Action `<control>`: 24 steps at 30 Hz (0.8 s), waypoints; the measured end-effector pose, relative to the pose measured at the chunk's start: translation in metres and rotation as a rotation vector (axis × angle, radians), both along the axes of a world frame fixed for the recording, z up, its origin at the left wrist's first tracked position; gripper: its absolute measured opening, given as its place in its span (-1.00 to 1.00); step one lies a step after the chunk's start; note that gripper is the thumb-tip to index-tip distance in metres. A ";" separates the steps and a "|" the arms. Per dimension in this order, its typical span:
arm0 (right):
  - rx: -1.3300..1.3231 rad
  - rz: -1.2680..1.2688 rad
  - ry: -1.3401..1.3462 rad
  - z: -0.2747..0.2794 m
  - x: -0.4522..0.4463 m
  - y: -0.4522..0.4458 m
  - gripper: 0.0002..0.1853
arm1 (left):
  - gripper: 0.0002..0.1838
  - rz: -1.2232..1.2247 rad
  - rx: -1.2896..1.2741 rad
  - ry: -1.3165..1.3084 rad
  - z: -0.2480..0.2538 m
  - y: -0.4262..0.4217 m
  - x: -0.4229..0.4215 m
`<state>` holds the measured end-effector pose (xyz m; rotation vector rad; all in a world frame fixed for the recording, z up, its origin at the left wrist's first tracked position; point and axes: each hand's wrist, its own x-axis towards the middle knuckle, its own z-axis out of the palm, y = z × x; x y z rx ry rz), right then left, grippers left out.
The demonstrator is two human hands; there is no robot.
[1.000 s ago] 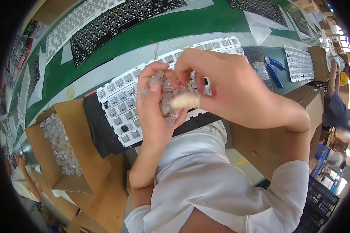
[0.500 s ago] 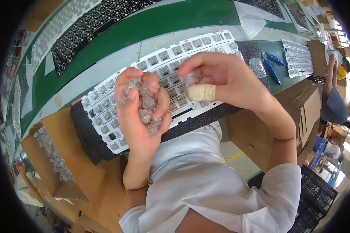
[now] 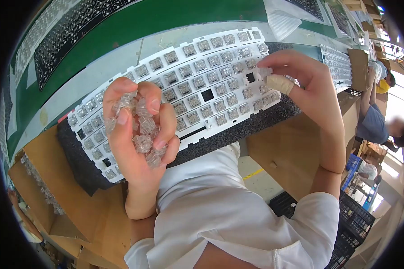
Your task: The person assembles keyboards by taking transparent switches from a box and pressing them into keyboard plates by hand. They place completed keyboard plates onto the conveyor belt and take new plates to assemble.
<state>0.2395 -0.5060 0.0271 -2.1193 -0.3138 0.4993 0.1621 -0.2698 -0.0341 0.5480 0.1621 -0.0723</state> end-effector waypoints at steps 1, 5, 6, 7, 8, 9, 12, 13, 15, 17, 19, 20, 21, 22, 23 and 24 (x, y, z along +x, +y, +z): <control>-0.060 0.066 -0.048 0.004 0.002 0.002 -0.80 | -0.71 -0.001 -0.002 -0.007 0.000 0.000 0.000; -0.335 0.270 -0.213 0.003 0.004 0.009 -0.81 | -0.70 -0.009 -0.020 -0.028 -0.001 0.002 0.000; -0.335 0.279 -0.250 0.002 0.004 0.009 -0.81 | -0.70 -0.010 -0.030 -0.032 -0.001 0.002 0.000; -0.335 0.288 -0.287 -0.001 0.003 0.009 -0.80 | -0.70 -0.011 -0.020 -0.036 0.000 0.001 0.000; -0.336 0.296 -0.322 -0.004 0.002 0.009 -0.79 | -0.69 -0.013 -0.011 -0.039 0.003 -0.001 0.000; -0.336 0.302 -0.326 -0.005 0.002 0.008 -0.81 | -0.68 -0.015 -0.001 -0.040 0.005 -0.001 0.000; -0.341 0.319 -0.390 -0.009 0.000 0.006 -0.83 | -0.68 -0.012 -0.003 -0.033 0.004 -0.001 -0.001; -0.344 0.328 -0.443 -0.011 -0.004 0.009 -0.82 | -0.68 -0.017 -0.007 -0.036 0.003 0.000 -0.002; -0.329 0.338 -0.476 -0.012 -0.007 0.008 -0.81 | -0.68 -0.027 -0.016 -0.040 0.002 0.001 -0.002; -0.288 0.344 -0.439 -0.010 -0.009 0.004 -0.81 | -0.68 -0.030 -0.023 -0.048 0.002 0.001 -0.001; -0.099 0.141 -0.308 -0.014 -0.010 -0.003 -0.81 | -0.69 -0.028 -0.033 -0.051 0.000 0.002 -0.001; -0.005 0.040 -0.242 -0.015 -0.010 -0.006 -0.80 | -0.69 -0.026 -0.041 -0.050 -0.003 0.003 -0.001; 0.124 -0.026 -0.050 -0.010 -0.010 -0.008 -0.80 | -0.70 -0.025 -0.049 -0.049 -0.004 0.004 0.000; 0.147 -0.048 0.064 -0.006 -0.008 -0.010 -0.79 | -0.70 -0.027 -0.051 -0.050 -0.004 0.004 0.000; 0.170 -0.070 0.177 -0.002 -0.006 -0.013 -0.78 | -0.70 -0.030 -0.054 -0.052 -0.004 0.005 0.000; 0.192 -0.092 0.291 0.000 -0.005 -0.014 -0.77 | -0.70 -0.032 -0.057 -0.053 -0.004 0.004 0.000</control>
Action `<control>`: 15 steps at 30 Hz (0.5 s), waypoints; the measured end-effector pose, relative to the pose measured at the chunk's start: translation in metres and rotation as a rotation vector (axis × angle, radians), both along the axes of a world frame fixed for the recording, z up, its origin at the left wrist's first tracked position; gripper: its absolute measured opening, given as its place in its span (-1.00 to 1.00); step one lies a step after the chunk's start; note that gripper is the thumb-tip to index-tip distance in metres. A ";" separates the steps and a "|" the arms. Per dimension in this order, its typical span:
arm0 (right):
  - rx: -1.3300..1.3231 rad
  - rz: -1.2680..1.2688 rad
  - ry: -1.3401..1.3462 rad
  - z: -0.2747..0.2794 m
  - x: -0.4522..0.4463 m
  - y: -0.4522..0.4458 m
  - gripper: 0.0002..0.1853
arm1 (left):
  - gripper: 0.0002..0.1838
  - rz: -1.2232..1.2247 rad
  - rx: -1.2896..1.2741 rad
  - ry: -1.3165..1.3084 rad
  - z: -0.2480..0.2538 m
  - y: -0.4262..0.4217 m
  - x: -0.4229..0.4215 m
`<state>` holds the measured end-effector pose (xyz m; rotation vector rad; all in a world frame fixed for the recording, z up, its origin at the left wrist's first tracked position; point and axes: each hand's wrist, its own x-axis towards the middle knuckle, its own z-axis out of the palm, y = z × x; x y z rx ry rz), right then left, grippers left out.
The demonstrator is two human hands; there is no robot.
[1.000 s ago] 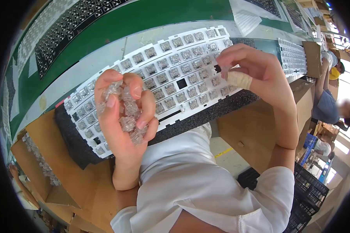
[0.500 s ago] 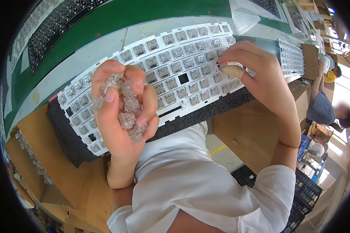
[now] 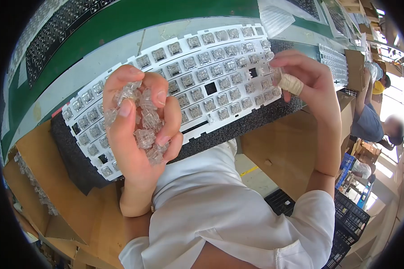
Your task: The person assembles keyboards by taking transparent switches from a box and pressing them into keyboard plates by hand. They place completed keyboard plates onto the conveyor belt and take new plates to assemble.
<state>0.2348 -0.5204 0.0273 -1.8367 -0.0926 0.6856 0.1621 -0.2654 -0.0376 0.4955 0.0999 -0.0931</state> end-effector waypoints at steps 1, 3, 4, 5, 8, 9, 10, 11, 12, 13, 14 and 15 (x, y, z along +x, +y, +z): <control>0.016 -0.027 0.046 0.002 0.000 0.000 -0.76 | -0.70 -0.003 -0.003 -0.004 0.000 0.000 0.000; 0.054 -0.078 0.140 0.003 -0.001 0.002 -0.76 | -0.70 -0.004 -0.003 -0.011 -0.001 0.000 0.001; 0.042 -0.012 0.014 -0.001 0.000 0.002 -0.77 | -0.70 -0.002 -0.004 -0.004 -0.001 0.000 0.000; 0.031 0.053 -0.113 -0.009 0.001 0.001 -0.78 | -0.70 -0.001 -0.005 0.001 -0.001 0.000 0.000; -0.071 0.094 -0.280 -0.011 0.001 0.007 -0.80 | -0.69 -0.005 -0.021 0.000 0.000 0.000 0.000; -0.115 0.084 -0.301 -0.010 0.001 0.011 -0.80 | -0.69 -0.005 -0.029 -0.003 0.000 0.000 0.000; -0.204 0.109 -0.331 -0.008 -0.001 0.016 -0.80 | -0.69 -0.004 -0.026 0.001 0.000 0.001 -0.001; -0.295 0.132 -0.362 -0.004 -0.002 0.021 -0.79 | -0.69 -0.004 -0.025 0.005 0.000 0.001 -0.001; -0.385 0.155 -0.392 -0.002 -0.003 0.025 -0.79 | -0.69 -0.004 -0.024 0.010 0.000 0.002 -0.001; -0.444 0.188 -0.406 -0.001 -0.003 0.028 -0.77 | -0.69 -0.003 -0.025 0.001 -0.001 0.002 -0.001; -0.502 0.219 -0.420 0.000 -0.003 0.030 -0.75 | -0.69 -0.003 -0.025 -0.008 -0.002 0.001 -0.001; -0.560 0.250 -0.434 0.000 -0.003 0.031 -0.73 | -0.69 -0.004 -0.026 -0.017 -0.002 0.001 -0.001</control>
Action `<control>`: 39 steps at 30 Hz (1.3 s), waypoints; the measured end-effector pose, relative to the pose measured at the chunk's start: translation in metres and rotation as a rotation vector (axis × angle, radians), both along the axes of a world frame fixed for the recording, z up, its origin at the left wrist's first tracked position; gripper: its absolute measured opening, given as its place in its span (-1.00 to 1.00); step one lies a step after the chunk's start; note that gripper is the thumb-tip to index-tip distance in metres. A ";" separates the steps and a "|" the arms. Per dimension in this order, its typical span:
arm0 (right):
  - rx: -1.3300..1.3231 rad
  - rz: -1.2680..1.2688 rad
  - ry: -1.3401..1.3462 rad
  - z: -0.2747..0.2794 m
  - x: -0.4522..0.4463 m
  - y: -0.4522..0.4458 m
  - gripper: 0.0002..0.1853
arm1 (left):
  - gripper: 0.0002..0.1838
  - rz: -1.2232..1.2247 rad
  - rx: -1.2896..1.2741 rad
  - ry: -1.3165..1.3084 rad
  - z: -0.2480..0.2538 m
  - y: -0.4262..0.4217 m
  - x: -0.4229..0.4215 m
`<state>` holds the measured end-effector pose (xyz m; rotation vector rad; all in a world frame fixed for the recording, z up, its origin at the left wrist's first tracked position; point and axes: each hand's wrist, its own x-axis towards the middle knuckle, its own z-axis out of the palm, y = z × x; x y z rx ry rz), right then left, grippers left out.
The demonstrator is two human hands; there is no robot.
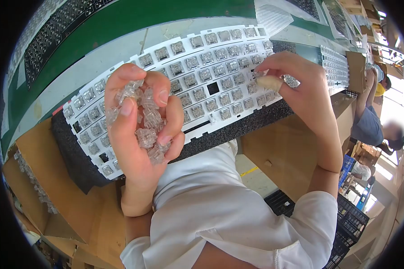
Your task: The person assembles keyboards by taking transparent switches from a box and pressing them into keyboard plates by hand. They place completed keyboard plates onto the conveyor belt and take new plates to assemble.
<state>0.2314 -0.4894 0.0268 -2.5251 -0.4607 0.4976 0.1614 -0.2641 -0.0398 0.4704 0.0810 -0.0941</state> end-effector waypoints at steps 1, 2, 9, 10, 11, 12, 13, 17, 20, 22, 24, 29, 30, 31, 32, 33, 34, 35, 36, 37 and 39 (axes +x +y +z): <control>0.017 0.030 -0.037 -0.002 0.000 -0.001 -0.72 | -0.69 -0.001 0.002 0.008 0.000 0.000 0.000; 0.035 0.059 -0.073 -0.004 0.000 -0.002 -0.72 | -0.70 -0.001 0.004 0.016 0.001 0.001 0.000; -0.090 0.302 -0.219 -0.004 0.007 0.000 -0.73 | -0.68 0.000 0.040 0.014 0.005 -0.002 -0.002; -0.132 0.341 -0.226 -0.002 0.009 0.001 -0.73 | -0.68 -0.002 0.026 0.008 0.005 -0.002 -0.002; -0.172 0.379 -0.231 0.001 0.012 0.003 -0.73 | -0.68 -0.004 0.013 0.002 0.004 -0.002 -0.002; -0.209 0.415 -0.236 0.003 0.015 0.005 -0.73 | -0.68 -0.009 0.003 -0.002 0.004 -0.002 -0.001; -0.238 0.411 -0.184 0.006 0.018 0.007 -0.72 | -0.68 -0.014 -0.016 -0.013 0.003 -0.001 -0.001; -0.247 0.415 -0.031 0.003 0.039 0.012 -0.77 | -0.68 -0.056 -0.069 -0.045 -0.002 0.006 0.000; -0.409 0.424 -0.009 0.002 0.055 0.023 -0.73 | -0.69 -0.076 -0.080 -0.074 -0.003 0.008 0.002; -0.398 0.437 -0.043 -0.001 0.056 0.027 -0.73 | -0.70 -0.071 -0.079 -0.063 -0.003 0.009 0.002; -0.387 0.464 -0.018 -0.002 0.057 0.027 -0.73 | -0.69 -0.081 -0.096 -0.068 -0.005 0.010 0.001; -0.366 0.490 0.080 0.005 0.060 0.029 -0.75 | -0.68 -0.068 -0.116 -0.066 -0.003 0.012 -0.003; -0.326 0.474 0.054 0.008 0.055 0.029 -0.77 | -0.68 -0.068 -0.123 -0.053 -0.003 0.013 -0.004; -0.287 0.457 0.030 0.010 0.047 0.028 -0.79 | -0.68 -0.068 -0.131 -0.038 -0.003 0.014 -0.005; -0.248 0.440 0.008 0.012 0.039 0.026 -0.80 | -0.68 -0.067 -0.168 -0.030 -0.003 0.015 -0.005; -0.219 0.438 -0.060 0.010 0.031 0.023 -0.81 | -0.68 -0.065 -0.207 -0.020 -0.003 0.016 -0.006; -0.188 0.436 -0.129 0.007 0.023 0.019 -0.81 | -0.68 -0.064 -0.244 -0.011 -0.003 0.017 -0.006; -0.155 0.431 -0.199 0.006 0.016 0.018 -0.81 | -0.70 -0.049 -0.307 0.040 0.000 0.018 -0.006; -0.205 0.417 -0.212 0.007 0.011 0.019 -0.83 | -0.71 -0.034 -0.369 0.092 0.005 0.019 -0.005; -0.194 0.431 -0.263 0.005 0.008 0.018 -0.84 | -0.72 -0.024 -0.428 0.147 0.009 0.019 -0.005; -0.182 0.450 -0.364 0.000 0.003 0.014 -0.86 | -0.72 -0.056 -0.626 0.153 0.008 0.021 -0.004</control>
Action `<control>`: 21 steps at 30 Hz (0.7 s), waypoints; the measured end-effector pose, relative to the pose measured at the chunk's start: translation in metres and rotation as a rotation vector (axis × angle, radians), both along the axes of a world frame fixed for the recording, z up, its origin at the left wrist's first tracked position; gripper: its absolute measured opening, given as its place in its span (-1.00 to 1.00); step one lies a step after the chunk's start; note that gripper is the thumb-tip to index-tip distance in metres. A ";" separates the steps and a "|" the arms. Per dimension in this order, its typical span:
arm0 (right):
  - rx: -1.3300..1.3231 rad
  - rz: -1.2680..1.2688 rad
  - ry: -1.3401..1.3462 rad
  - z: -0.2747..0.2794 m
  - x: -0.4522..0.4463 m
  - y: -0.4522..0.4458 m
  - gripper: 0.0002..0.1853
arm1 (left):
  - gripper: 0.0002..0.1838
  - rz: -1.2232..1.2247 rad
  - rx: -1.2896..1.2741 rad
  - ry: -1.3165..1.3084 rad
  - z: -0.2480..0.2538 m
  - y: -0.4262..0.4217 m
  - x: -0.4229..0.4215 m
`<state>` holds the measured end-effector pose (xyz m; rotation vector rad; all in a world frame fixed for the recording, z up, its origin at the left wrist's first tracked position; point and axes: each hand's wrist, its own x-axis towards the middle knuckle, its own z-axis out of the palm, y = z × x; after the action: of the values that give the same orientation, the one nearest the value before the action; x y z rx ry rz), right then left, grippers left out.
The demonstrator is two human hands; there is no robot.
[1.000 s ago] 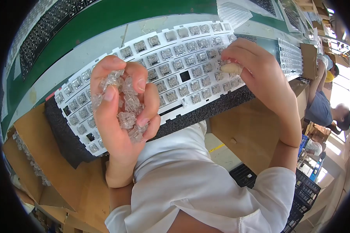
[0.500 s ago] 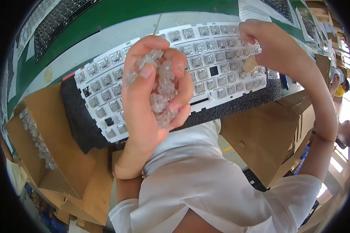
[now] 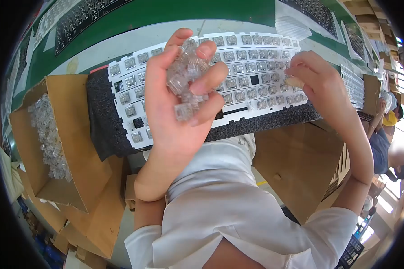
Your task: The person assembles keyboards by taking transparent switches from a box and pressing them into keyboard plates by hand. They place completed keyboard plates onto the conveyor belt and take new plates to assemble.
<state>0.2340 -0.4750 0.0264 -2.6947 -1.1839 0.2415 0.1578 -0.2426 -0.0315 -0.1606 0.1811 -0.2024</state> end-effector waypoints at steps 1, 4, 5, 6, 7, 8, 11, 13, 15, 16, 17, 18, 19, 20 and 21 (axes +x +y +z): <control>0.040 -0.023 0.033 -0.002 -0.001 -0.002 -0.87 | -0.72 -0.014 -0.106 0.002 0.000 0.000 0.001; 0.130 -0.088 0.101 -0.003 0.001 -0.011 -0.88 | -0.73 0.029 -0.260 0.054 0.004 -0.003 0.001; 0.154 -0.100 0.112 -0.004 0.001 -0.013 -0.87 | -0.74 0.043 -0.299 0.007 0.002 -0.004 0.002; 0.180 -0.110 0.127 -0.005 0.001 -0.015 -0.87 | -0.75 0.062 -0.291 0.040 0.005 -0.006 0.002; 0.179 -0.116 0.155 -0.005 0.002 -0.016 -0.87 | -0.75 0.082 -0.280 0.075 0.012 -0.006 0.003; 0.181 -0.120 0.184 -0.006 0.004 -0.017 -0.87 | -0.74 0.104 -0.266 0.109 0.016 -0.007 0.004; 0.181 -0.157 0.333 -0.006 0.012 -0.016 -0.86 | -0.75 0.143 -0.259 0.062 0.015 -0.007 0.010; 0.097 -0.173 0.401 -0.001 0.024 -0.012 -0.87 | -0.75 0.186 -0.206 0.054 0.016 -0.009 0.014; -0.057 -0.180 0.421 0.003 0.037 -0.006 -0.89 | -0.75 0.195 -0.143 0.014 0.013 -0.010 0.016; -0.118 -0.159 0.415 0.005 0.043 -0.001 -0.88 | -0.75 0.189 -0.121 0.008 0.013 -0.012 0.017; -0.182 -0.133 0.409 0.007 0.050 0.005 -0.86 | -0.75 0.188 -0.100 0.003 0.012 -0.015 0.018; -0.244 -0.102 0.403 0.005 0.054 0.010 -0.85 | -0.75 0.191 -0.077 -0.001 0.011 -0.015 0.017; -0.254 -0.037 0.331 0.004 0.055 0.010 -0.82 | -0.75 0.184 -0.045 -0.009 0.010 -0.013 0.017; -0.228 -0.031 0.352 0.005 0.055 0.007 -0.81 | -0.74 0.174 -0.027 -0.022 0.009 -0.014 0.018; -0.207 -0.020 0.366 0.006 0.057 0.003 -0.80 | -0.74 0.170 -0.011 -0.040 0.008 -0.016 0.020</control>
<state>0.2911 -0.4720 0.0327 -2.6663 -1.0692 0.8555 0.1777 -0.2587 -0.0233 -0.1820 0.1254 -0.0372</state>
